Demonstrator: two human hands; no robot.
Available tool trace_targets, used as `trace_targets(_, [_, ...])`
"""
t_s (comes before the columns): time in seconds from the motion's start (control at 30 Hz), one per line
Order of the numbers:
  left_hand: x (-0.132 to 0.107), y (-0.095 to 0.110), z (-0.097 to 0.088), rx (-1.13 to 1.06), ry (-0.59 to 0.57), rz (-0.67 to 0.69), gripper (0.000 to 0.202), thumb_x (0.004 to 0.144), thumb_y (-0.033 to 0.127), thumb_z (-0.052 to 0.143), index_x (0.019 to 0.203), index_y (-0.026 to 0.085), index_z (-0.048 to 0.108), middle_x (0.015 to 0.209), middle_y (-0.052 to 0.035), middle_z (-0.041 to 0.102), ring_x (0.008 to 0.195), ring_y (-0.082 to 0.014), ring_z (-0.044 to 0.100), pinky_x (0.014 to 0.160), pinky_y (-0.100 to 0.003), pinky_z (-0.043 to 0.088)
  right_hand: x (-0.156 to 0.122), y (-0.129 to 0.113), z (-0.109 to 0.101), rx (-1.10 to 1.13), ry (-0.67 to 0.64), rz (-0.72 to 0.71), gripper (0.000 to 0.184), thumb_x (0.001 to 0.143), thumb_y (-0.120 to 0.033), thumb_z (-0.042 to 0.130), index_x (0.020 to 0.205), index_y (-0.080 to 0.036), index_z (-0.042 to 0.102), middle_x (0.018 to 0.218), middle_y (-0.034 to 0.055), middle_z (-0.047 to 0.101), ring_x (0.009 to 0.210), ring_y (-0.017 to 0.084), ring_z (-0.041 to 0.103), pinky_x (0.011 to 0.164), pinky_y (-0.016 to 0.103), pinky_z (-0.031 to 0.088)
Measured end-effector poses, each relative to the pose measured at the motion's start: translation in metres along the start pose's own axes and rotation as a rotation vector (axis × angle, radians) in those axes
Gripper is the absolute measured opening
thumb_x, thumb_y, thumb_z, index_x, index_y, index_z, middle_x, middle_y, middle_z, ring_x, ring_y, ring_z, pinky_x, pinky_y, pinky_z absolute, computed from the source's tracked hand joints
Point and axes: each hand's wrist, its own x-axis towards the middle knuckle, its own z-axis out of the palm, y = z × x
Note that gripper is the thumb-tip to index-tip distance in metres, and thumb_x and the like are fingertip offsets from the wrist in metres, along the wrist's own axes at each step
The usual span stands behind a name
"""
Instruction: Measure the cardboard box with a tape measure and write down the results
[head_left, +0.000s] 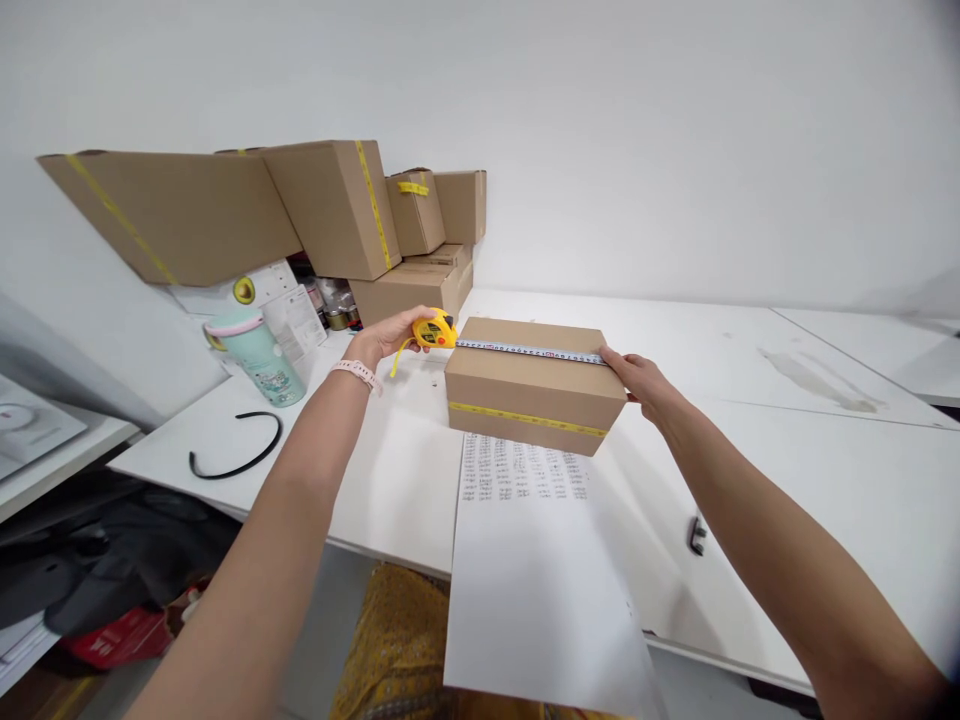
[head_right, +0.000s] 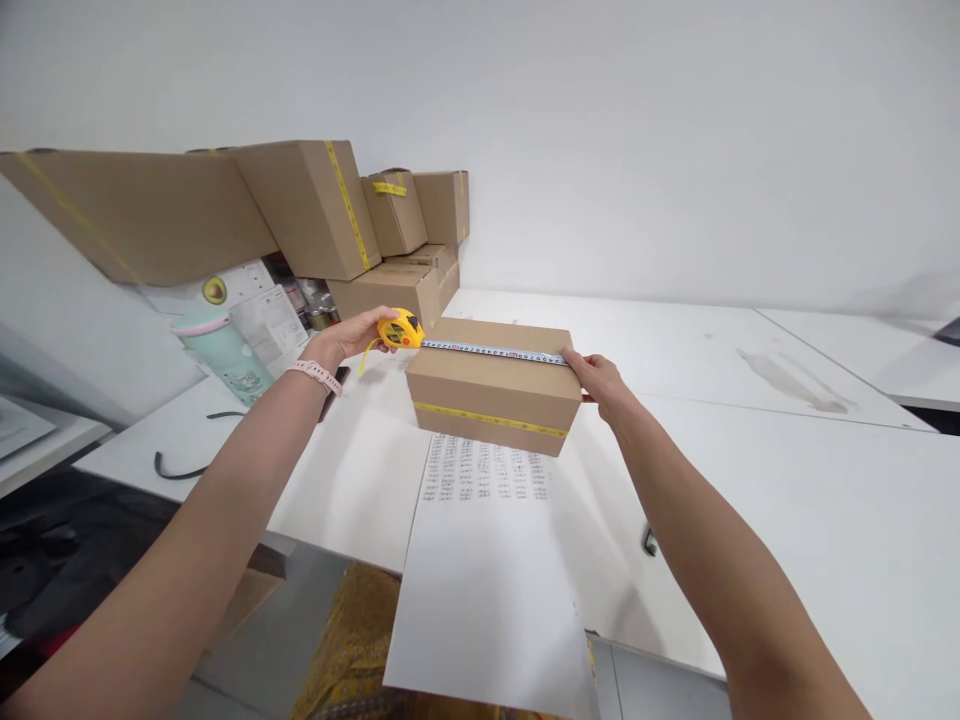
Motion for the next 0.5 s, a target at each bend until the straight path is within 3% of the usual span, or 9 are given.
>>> trace_targets(0.33, [0.004,-0.002,-0.002,0.012,0.013,-0.008,0.043,0.069,0.049,0.076,0.098,0.017,0.071,0.085,-0.0077,0.074,0.057,-0.0145,0.06,0.048,-0.025,0.04,0.0,0.0,0.0,0.009,0.0,-0.017,0.033,0.09,-0.049,0.07,0.077,-0.022,0.057,0.101,0.0106,0.072,0.085,0.019,0.064,0.059,0.027,0.051])
trace_targets(0.5, [0.0,-0.001,0.003,0.036,0.046,0.0,0.043,0.069,0.05,0.076,0.098,0.018,0.072,0.089,-0.0072,0.075,0.062,-0.016,0.063,0.05,-0.025,0.041,0.011,0.008,-0.001,-0.027,-0.018,-0.105,0.039,0.085,-0.054,0.072,0.069,-0.023,0.055,0.08,0.0088,0.067,0.074,0.02,0.061,0.058,0.031,0.051])
